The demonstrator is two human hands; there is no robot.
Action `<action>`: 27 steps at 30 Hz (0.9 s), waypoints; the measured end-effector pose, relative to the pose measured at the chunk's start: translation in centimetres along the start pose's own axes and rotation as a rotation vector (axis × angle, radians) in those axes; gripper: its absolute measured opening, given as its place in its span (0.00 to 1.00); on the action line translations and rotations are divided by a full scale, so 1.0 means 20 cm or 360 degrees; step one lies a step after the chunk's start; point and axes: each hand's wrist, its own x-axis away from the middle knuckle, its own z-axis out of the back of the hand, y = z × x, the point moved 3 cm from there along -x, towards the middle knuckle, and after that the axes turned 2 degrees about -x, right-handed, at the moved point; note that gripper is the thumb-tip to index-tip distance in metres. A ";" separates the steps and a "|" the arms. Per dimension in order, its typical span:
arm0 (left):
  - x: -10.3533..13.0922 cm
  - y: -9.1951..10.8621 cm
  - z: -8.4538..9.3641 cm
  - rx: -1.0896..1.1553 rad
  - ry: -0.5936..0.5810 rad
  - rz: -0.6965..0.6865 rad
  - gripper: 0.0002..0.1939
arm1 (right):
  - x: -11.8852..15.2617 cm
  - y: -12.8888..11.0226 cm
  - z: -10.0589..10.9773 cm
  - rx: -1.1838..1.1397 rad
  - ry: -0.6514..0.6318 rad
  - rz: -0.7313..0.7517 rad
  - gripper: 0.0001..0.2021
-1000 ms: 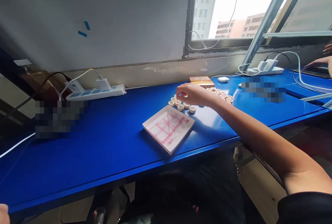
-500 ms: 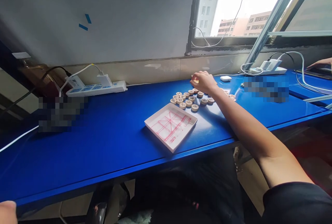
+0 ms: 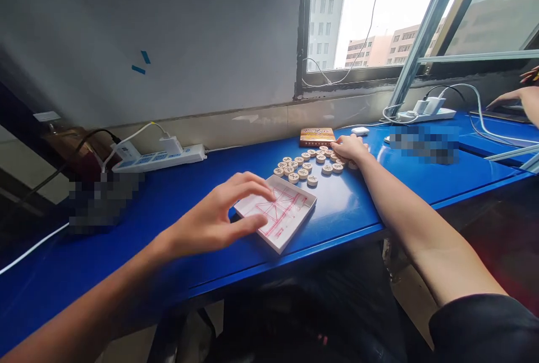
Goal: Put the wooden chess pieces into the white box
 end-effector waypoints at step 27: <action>-0.10 -0.35 -0.10 0.0399 -0.0158 0.0223 0.18 | 0.49 -0.68 0.01 -0.0180 -0.0288 0.1655 0.11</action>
